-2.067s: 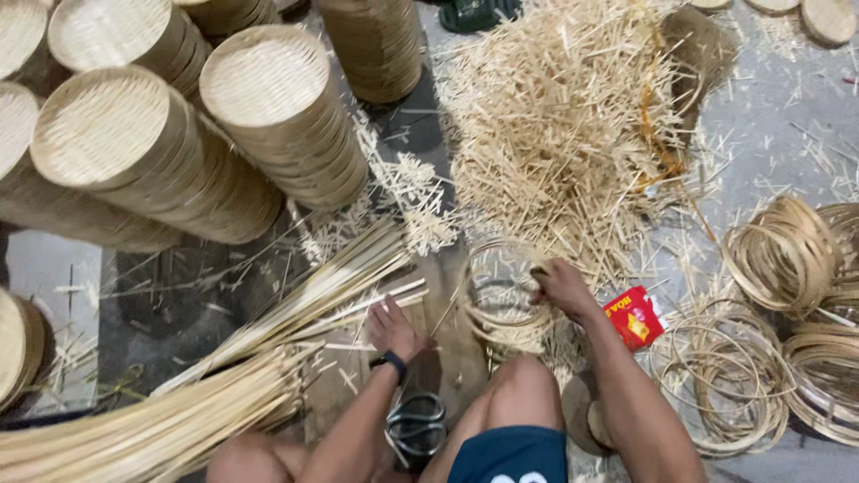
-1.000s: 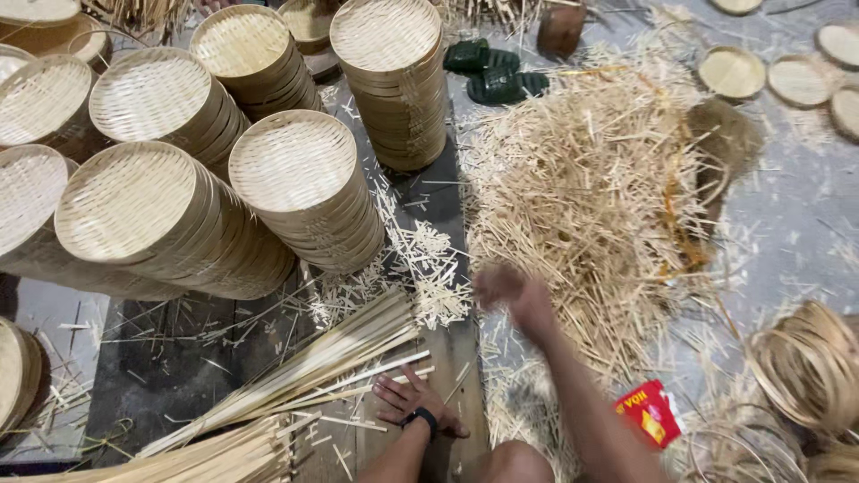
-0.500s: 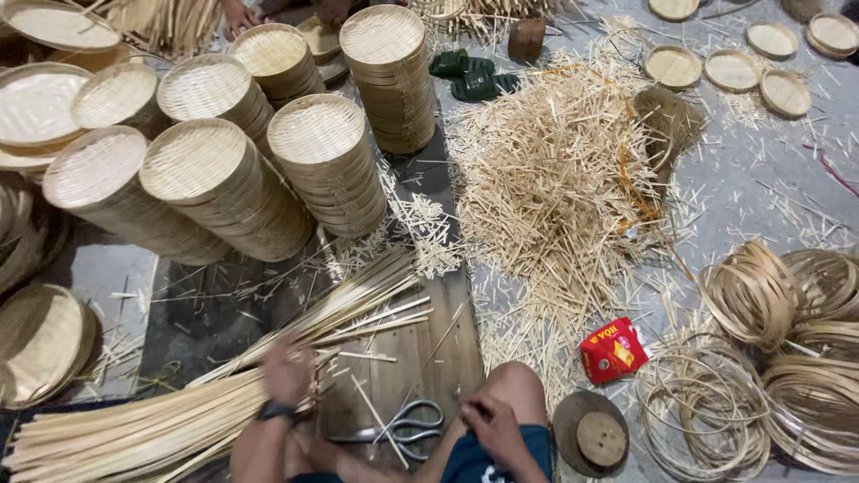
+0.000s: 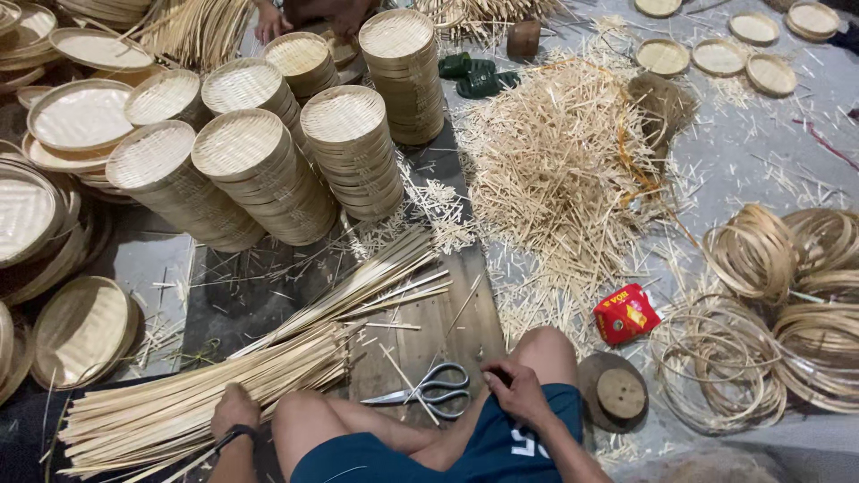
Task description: The person sits on the floor and bends thin bamboo strips into circular rims, joining the ends by hand and trimming excess with scissors. The finished rims are placed aside among other completed pieces.
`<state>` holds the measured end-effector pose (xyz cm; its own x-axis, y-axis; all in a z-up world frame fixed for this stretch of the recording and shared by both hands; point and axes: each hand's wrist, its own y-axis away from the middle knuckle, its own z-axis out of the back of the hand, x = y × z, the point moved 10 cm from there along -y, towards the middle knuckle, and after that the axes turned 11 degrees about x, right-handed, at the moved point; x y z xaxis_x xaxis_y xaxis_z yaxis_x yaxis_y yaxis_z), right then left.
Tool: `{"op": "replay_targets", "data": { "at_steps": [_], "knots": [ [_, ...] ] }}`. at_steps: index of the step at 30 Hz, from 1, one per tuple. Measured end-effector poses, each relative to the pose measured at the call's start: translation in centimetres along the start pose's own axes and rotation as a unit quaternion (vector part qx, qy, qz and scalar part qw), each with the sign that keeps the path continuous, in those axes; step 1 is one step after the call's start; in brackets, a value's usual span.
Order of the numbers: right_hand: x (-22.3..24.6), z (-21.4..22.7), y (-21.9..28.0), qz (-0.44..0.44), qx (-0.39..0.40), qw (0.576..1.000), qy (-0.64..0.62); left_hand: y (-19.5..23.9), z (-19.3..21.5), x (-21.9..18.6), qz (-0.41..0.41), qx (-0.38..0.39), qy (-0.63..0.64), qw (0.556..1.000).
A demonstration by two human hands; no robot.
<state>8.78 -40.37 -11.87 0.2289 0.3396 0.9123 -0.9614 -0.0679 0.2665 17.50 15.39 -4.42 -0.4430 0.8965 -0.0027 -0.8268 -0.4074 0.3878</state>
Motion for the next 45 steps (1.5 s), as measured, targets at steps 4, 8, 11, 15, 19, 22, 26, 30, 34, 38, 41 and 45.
{"op": "replay_targets", "data": {
  "at_steps": [4,8,11,15,19,22,26,30,34,38,41,45],
  "knots": [
    [1.5,0.3,1.3,-0.013,-0.010,0.995,0.096,-1.1,1.0,-0.8,-0.061,-0.072,-0.104,0.990],
    [4.8,-0.2,1.4,0.020,-0.020,0.985,0.168,-2.7,0.7,-0.4,-0.163,-0.065,-0.037,0.984],
    [4.3,-0.9,1.3,-0.064,0.001,0.972,0.225,-4.0,-1.5,0.8,-0.166,-0.016,-0.054,0.985],
    [3.7,-0.9,0.7,-0.086,-0.002,0.972,0.220,-4.5,-3.7,2.4,-0.180,0.016,-0.035,0.983],
    [2.9,-2.8,0.2,-0.063,0.004,0.985,0.159,-5.6,-5.5,6.3,-0.072,0.110,0.074,0.989],
    [3.4,-6.6,-1.2,-0.018,0.046,0.998,0.045,-4.7,-2.0,5.3,-0.172,0.018,0.154,0.973],
    [6.6,-13.7,-2.6,0.034,0.134,0.984,-0.117,-1.1,1.2,1.8,-0.281,0.003,0.289,0.915],
    [7.7,-15.6,-3.2,-0.026,0.090,0.933,-0.348,9.7,2.9,-7.5,-0.509,-0.089,0.183,0.837],
    [7.6,-10.2,-3.8,-0.053,-0.010,0.942,-0.332,15.5,4.3,-10.7,-0.526,-0.156,0.164,0.820],
    [7.8,-0.8,-3.6,0.011,-0.138,0.957,-0.257,10.9,-0.1,-5.4,-0.345,0.131,0.233,0.900],
    [8.1,3.7,-2.8,0.088,-0.223,0.929,-0.283,8.6,-2.2,2.2,-0.278,0.221,0.203,0.913],
    [8.2,3.9,-2.0,0.101,-0.273,0.901,-0.322,7.4,-5.3,11.6,-0.089,0.265,0.265,0.923]
  ]
}}
